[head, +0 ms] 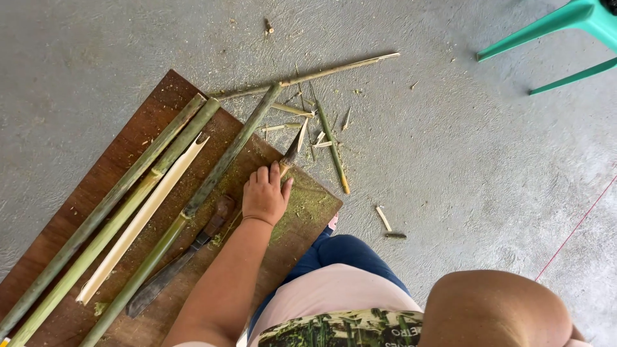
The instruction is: Using a knife to strip and sharpen thin bamboo poles on a wooden table.
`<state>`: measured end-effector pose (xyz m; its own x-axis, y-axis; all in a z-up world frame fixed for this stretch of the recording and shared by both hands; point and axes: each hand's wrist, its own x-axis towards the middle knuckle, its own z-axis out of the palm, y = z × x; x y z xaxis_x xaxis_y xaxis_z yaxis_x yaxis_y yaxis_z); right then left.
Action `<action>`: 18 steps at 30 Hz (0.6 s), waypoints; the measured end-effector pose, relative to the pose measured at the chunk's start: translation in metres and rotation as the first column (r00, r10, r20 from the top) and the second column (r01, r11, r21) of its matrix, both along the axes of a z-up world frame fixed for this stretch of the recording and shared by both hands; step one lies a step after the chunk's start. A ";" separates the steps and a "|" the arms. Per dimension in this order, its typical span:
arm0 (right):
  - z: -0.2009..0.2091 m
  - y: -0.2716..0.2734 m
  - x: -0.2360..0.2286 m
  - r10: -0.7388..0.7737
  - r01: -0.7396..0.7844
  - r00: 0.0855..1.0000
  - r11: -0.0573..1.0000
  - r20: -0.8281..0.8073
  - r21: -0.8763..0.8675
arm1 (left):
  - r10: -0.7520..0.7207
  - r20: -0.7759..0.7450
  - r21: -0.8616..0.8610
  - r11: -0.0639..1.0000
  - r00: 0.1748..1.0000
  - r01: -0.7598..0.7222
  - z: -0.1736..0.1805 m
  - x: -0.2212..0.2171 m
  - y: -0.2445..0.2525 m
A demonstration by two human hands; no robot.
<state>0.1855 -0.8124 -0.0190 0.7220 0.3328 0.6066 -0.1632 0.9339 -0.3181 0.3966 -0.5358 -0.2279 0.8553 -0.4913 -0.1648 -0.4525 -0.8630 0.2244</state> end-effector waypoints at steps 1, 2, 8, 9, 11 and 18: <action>-0.001 0.000 0.012 -0.007 0.007 1.000 1.000 0.004 -0.021 | 0.002 0.004 -0.003 1.000 1.000 -0.002 0.002 0.003 -0.001; -0.002 0.000 0.024 -0.014 0.014 1.000 0.999 0.008 -0.043 | 0.004 -0.033 0.007 1.000 0.999 -0.004 0.004 0.005 -0.002; -0.029 -0.008 0.082 -0.019 0.015 0.999 0.990 -0.031 -0.139 | 0.012 0.002 0.016 1.000 1.000 -0.012 0.001 -0.001 0.000; -0.036 -0.010 0.096 -0.017 0.012 0.999 0.988 -0.028 -0.153 | -0.006 -0.018 0.056 0.998 1.000 0.007 0.001 -0.002 0.000; -0.047 -0.016 0.111 -0.021 0.015 0.999 0.983 -0.035 -0.182 | 0.009 -0.028 0.068 0.998 1.000 -0.007 0.005 0.000 -0.002; -0.018 -0.058 0.132 -0.033 0.023 0.999 0.966 -0.037 -0.257 | -0.019 0.187 0.005 1.000 0.982 0.019 -0.025 -0.012 0.003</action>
<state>0.3173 -0.8708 -0.0369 0.7557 0.4525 0.4735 -0.1559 0.8265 -0.5409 0.3845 -0.5330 -0.2530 0.8617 -0.5074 -0.0048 -0.5024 -0.8545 0.1318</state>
